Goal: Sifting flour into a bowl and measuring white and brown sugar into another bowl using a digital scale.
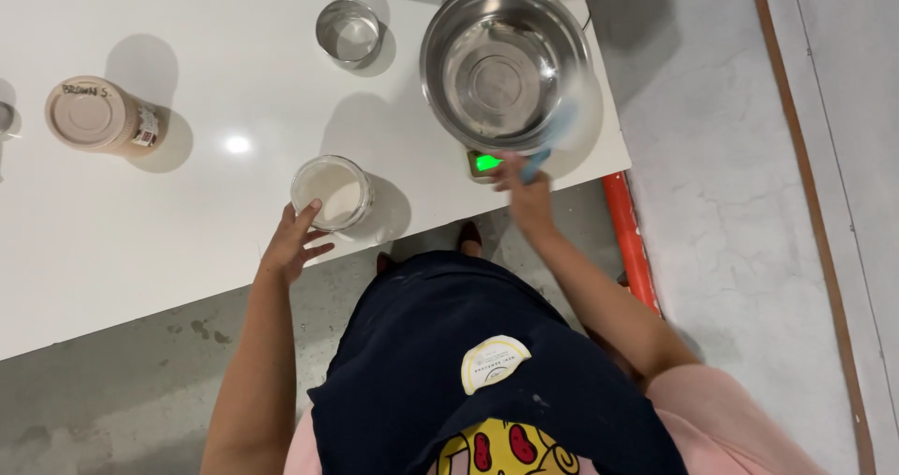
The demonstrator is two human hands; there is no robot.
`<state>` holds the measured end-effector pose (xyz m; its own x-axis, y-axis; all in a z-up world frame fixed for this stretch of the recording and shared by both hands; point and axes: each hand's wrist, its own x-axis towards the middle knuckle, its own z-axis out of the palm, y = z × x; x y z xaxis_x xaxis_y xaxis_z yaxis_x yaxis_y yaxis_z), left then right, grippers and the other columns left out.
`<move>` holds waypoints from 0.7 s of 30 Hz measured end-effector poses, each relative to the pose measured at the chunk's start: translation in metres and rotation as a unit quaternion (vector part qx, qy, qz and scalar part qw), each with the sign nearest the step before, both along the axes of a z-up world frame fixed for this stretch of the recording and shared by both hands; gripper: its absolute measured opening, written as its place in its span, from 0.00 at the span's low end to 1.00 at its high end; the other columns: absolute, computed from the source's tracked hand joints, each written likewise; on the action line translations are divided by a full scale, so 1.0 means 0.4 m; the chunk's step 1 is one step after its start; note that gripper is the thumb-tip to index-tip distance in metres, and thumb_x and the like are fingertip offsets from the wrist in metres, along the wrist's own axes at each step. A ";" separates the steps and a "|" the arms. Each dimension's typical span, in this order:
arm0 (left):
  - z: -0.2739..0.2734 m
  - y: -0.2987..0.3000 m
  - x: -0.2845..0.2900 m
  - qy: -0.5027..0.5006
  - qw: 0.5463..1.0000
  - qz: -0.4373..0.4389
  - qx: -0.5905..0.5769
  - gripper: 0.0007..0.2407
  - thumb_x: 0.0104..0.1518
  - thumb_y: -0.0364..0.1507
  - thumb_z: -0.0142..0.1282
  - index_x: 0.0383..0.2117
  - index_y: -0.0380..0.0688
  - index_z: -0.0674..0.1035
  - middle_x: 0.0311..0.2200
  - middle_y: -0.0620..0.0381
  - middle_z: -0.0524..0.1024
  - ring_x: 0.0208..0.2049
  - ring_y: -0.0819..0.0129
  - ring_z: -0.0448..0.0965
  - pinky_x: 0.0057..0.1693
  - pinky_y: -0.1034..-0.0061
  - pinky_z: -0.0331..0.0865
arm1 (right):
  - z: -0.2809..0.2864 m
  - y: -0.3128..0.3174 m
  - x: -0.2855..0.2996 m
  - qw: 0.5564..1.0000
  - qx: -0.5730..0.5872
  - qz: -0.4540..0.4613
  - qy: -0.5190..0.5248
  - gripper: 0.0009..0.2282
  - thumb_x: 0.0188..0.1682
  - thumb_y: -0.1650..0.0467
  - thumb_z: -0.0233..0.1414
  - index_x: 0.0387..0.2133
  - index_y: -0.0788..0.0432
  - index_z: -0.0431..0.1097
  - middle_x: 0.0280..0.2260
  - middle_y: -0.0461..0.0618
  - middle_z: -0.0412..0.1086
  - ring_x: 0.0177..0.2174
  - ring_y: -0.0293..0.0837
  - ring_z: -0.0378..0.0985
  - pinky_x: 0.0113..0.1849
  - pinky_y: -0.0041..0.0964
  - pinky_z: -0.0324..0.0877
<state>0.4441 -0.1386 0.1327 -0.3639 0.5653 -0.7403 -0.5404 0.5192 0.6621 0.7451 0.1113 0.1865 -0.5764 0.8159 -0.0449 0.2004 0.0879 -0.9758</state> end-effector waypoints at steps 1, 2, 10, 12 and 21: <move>-0.005 0.007 -0.003 0.010 1.000 -0.007 -0.011 0.48 0.45 0.55 0.58 0.71 0.46 0.48 0.65 0.37 0.59 0.59 0.45 0.70 0.59 0.54 0.74 | -0.018 0.040 0.059 0.997 -0.014 -0.067 0.020 0.17 0.62 0.62 0.43 0.46 0.62 0.76 0.28 0.47 0.73 0.28 0.36 0.75 0.32 0.31 0.72; -0.010 0.013 -0.004 0.020 0.999 -0.014 -0.021 0.49 0.45 0.55 0.58 0.71 0.45 0.47 0.64 0.35 0.59 0.60 0.45 0.70 0.58 0.52 0.75 | -0.037 0.079 0.120 0.990 -0.027 -0.134 0.040 0.17 0.62 0.62 0.44 0.43 0.64 0.76 0.24 0.47 0.70 0.23 0.36 0.74 0.28 0.30 0.70; 0.012 0.068 0.006 0.022 0.998 -0.044 -0.028 0.50 0.44 0.55 0.59 0.71 0.44 0.46 0.67 0.38 0.55 0.63 0.46 0.65 0.61 0.53 0.72 | -0.193 0.273 0.213 0.921 -0.239 -0.306 -0.021 0.11 0.57 0.70 0.49 0.46 0.64 0.75 0.20 0.41 0.63 0.16 0.32 0.59 0.18 0.29 0.57; 0.019 0.070 0.018 0.017 0.999 -0.042 -0.026 0.50 0.44 0.55 0.59 0.71 0.45 0.47 0.67 0.38 0.55 0.64 0.46 0.65 0.61 0.53 0.72 | -0.218 0.278 0.189 0.898 -0.318 -0.300 0.040 0.12 0.55 0.73 0.51 0.50 0.65 0.73 0.20 0.41 0.62 0.15 0.33 0.55 0.17 0.29 0.53; 0.008 0.077 0.031 -0.020 0.999 0.025 -0.032 0.51 0.40 0.54 0.63 0.71 0.55 0.46 0.68 0.42 0.51 0.64 0.45 0.63 0.61 0.52 0.72 | -0.168 0.289 0.136 0.896 -0.321 -0.294 -0.085 0.18 0.50 0.76 0.55 0.55 0.63 0.66 0.22 0.47 0.60 0.14 0.36 0.54 0.16 0.33 0.51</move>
